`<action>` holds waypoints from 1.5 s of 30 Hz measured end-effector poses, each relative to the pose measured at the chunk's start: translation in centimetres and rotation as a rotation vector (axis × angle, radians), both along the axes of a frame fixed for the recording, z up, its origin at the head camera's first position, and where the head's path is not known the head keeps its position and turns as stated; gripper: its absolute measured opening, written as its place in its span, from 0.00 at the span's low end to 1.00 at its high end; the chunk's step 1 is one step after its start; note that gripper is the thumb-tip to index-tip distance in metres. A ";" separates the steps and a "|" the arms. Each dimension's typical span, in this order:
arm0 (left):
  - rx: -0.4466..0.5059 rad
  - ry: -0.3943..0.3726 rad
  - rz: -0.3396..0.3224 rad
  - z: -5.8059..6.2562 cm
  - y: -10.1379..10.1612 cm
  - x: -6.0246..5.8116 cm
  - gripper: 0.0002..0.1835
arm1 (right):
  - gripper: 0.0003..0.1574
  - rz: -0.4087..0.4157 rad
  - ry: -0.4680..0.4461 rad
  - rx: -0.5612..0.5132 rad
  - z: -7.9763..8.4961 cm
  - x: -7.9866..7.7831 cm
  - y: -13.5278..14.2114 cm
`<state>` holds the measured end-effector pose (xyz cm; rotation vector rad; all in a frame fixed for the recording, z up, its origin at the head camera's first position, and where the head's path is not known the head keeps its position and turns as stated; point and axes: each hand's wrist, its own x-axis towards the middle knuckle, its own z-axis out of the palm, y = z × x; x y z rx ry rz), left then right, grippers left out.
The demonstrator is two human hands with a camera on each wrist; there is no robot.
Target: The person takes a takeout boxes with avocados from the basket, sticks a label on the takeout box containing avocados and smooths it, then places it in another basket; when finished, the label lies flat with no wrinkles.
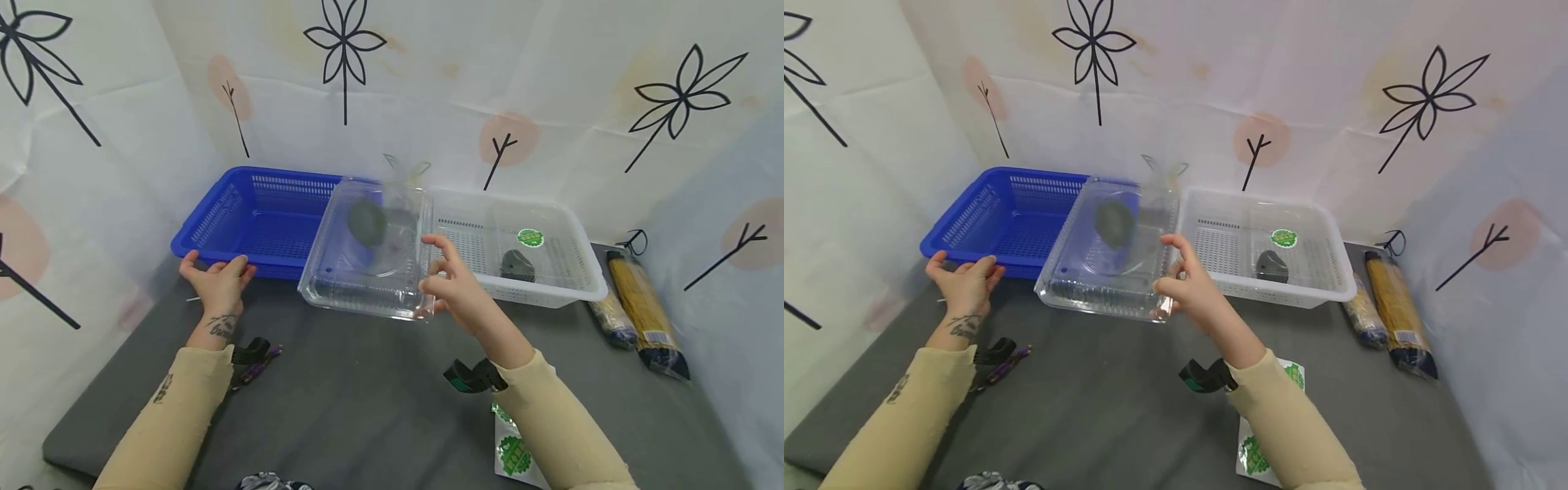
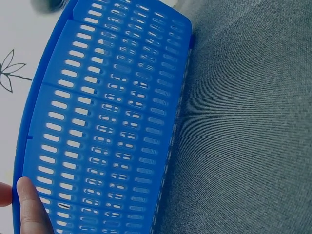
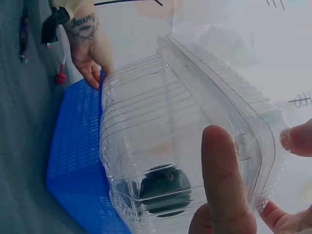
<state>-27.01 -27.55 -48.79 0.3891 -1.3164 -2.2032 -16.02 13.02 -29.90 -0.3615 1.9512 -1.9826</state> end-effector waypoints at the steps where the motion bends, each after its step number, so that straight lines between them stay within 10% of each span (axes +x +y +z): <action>1: 0.005 0.000 -0.004 0.1 0.0 0.0 0.50 | 0.43 -0.004 -0.006 -0.003 -0.1 0.6 0.4; 19: 0.070 -0.155 0.001 6.1 3.2 3.4 0.48 | 0.43 0.083 0.083 -0.069 -3.4 9.8 5.2; 30: 0.050 -0.039 -0.011 0.3 0.0 -0.2 0.51 | 0.45 0.066 -0.059 -0.044 -7.9 12.0 5.8; 45: 0.059 -0.066 -0.020 1.5 0.6 0.4 0.50 | 0.47 -0.146 -0.140 0.037 -10.8 10.3 4.3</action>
